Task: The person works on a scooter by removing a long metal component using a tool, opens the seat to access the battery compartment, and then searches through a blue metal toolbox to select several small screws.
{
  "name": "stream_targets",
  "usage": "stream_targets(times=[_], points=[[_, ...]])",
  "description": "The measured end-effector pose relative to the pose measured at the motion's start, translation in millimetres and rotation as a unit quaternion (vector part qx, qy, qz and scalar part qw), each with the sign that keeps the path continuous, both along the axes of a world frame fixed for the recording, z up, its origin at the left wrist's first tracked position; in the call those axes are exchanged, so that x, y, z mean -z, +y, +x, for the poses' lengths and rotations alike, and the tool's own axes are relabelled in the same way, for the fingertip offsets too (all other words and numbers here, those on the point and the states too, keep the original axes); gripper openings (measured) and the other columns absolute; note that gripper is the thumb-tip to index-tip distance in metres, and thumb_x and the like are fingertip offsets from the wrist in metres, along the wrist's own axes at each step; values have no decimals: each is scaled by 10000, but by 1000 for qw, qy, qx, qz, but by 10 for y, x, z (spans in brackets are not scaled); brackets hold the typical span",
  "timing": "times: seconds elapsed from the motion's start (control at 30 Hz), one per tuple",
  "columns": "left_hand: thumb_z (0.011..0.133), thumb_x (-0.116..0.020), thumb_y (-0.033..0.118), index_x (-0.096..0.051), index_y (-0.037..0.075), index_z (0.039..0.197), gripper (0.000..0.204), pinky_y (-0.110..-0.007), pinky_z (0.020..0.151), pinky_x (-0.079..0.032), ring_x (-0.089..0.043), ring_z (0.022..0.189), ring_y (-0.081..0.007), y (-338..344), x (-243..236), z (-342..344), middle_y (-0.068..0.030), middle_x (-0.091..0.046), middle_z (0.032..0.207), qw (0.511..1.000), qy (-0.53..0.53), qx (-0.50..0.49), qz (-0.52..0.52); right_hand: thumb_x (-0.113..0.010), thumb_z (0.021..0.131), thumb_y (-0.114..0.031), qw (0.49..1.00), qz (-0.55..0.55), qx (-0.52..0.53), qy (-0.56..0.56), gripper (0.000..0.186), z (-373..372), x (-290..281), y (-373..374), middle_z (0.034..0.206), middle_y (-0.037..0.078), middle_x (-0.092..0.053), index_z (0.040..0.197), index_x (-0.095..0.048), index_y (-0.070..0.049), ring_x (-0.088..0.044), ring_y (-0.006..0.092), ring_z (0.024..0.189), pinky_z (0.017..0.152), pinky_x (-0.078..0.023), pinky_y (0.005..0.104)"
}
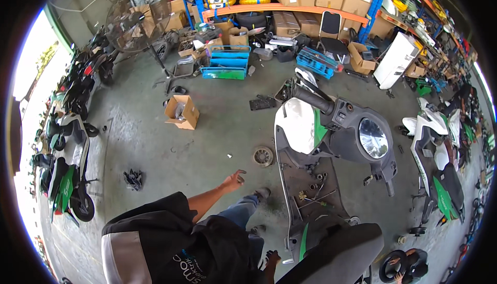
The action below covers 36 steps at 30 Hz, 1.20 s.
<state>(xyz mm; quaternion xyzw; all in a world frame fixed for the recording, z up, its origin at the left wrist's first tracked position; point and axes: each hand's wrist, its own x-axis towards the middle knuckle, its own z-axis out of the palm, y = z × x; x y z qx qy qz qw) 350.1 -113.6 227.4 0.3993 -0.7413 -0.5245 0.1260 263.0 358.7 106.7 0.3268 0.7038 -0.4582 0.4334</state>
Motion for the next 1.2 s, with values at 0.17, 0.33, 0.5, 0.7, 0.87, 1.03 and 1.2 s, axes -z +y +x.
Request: stream_targets(times=[0.17,0.33,0.5,0.7,0.87,1.03,1.2], points=[[879,-635,283,-751,216,981,168,-423,768,-545,-690,906,-263,502,-100,1112,-124,-715,1023,965,-257,-25,42,-569,925,-352,997,-23,-51,49,366,-55,-385,-712,865,136,-729,915,-658,3,-701,246,655,486,-507,344],[855,-568,218,-718,322,1118,320,-474,862,-527,-659,1038,-315,901,60,2200,-158,-696,1086,953,-295,-68,34,-523,960,-383,968,-93,-222,74,383,-77,-683,-932,923,111,-729,1038,-623,-21,-693,256,797,643,-500,375],[756,-677,287,-648,262,1260,505,-458,961,-487,-628,1131,-327,846,388,2975,-159,-688,1141,949,-278,-131,69,-539,962,-337,970,-71,-226,57,334,282,-746,-734,922,111,-730,1118,-632,-57,-694,227,750,571,-485,354],[787,-631,214,-636,239,1262,476,-397,819,-549,-697,940,-298,200,310,2836,-136,-728,979,970,-167,-79,158,-465,986,-450,986,38,-150,-57,453,787,-659,-255,814,126,-723,1049,-621,-29,-685,243,668,573,-520,376],[808,-548,157,-667,258,1205,426,-394,816,-550,-702,923,-264,-228,573,3224,-108,-739,870,960,-248,-129,22,-510,974,-437,982,36,-186,10,441,1485,-915,-792,891,139,-730,1093,-590,-20,-704,267,767,654,-522,400],[809,-515,146,-647,269,1236,464,-427,873,-535,-679,982,-340,-478,526,3133,-168,-720,964,967,-216,-44,126,-516,962,-410,987,-57,-134,61,439,1573,-965,-679,948,112,-726,1220,-592,-64,-700,245,783,654,-517,390],[795,-528,152,-652,273,1237,475,-460,900,-523,-655,1031,-389,-408,500,2906,-202,-688,1089,962,-263,-36,61,-508,961,-441,990,-56,104,72,458,1816,-1189,-162,1167,127,-668,1329,-535,-169,-640,261,1031,698,-508,369]])
